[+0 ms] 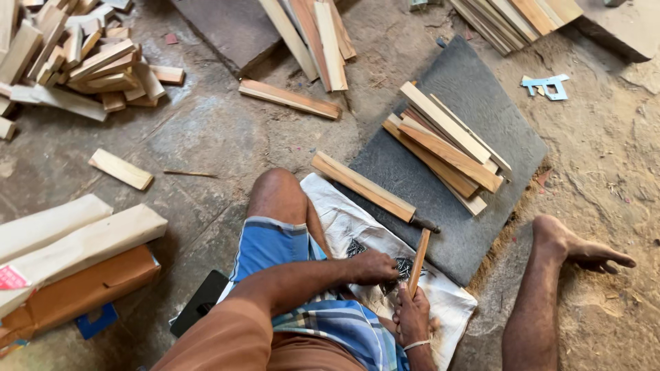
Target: The person sits on the floor and repeatedly hammers nails into small wooden planks. They pick up a plank, place a nail, hammer it in, and then set the plank aside, repeating this process with multiple pieces of wood.
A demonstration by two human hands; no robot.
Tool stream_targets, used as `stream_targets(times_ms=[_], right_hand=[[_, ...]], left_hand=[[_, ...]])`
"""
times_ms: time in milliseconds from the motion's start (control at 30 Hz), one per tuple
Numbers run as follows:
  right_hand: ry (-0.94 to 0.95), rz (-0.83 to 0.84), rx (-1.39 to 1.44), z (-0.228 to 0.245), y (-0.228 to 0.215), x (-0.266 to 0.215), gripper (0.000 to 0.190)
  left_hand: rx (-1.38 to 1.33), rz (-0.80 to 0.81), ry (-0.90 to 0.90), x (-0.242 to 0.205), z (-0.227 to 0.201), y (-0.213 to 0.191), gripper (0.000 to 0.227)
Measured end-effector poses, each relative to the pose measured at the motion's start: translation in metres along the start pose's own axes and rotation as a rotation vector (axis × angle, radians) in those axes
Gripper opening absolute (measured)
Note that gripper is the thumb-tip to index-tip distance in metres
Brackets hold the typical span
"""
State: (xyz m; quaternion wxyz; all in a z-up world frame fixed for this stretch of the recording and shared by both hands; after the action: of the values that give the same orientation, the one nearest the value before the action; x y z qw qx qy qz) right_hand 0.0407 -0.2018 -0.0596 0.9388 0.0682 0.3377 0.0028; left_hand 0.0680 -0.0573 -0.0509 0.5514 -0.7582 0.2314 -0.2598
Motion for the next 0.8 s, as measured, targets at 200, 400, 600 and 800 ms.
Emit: stream_targets(times_ms=[200, 400, 600, 800], right_hand=[[-0.018, -0.044, 0.066, 0.006, -0.02, 0.009, 0.023], [-0.021, -0.05, 0.057, 0.012, -0.02, 0.005, 0.022], [-0.032, -0.061, 0.0, 0.019, -0.016, 0.004, 0.02], [-0.075, 0.047, 0.103, 0.023, -0.005, 0.002, 0.012]], left_hand=[[-0.015, -0.061, -0.187, 0.0, 0.026, -0.012, 0.033], [-0.366, -0.229, -0.437, -0.009, 0.053, -0.019, 0.046], [-0.282, 0.078, -0.4, -0.01, 0.066, 0.038, 0.035], [-0.608, -0.112, -0.335, -0.008, 0.104, 0.04, 0.042]])
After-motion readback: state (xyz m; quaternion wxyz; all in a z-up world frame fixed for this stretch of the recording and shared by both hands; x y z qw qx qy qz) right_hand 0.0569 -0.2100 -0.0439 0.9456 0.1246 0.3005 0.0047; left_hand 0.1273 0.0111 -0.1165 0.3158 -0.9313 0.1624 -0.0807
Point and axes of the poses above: each hand's wrist, its own x-axis towards the middle knuckle, its own y-axis out of the palm, z = x × y, the point moved 7 cm from there along x, towards the middle knuckle, and after that the axes turned 13 degrees about x, right-handed, at the moved point
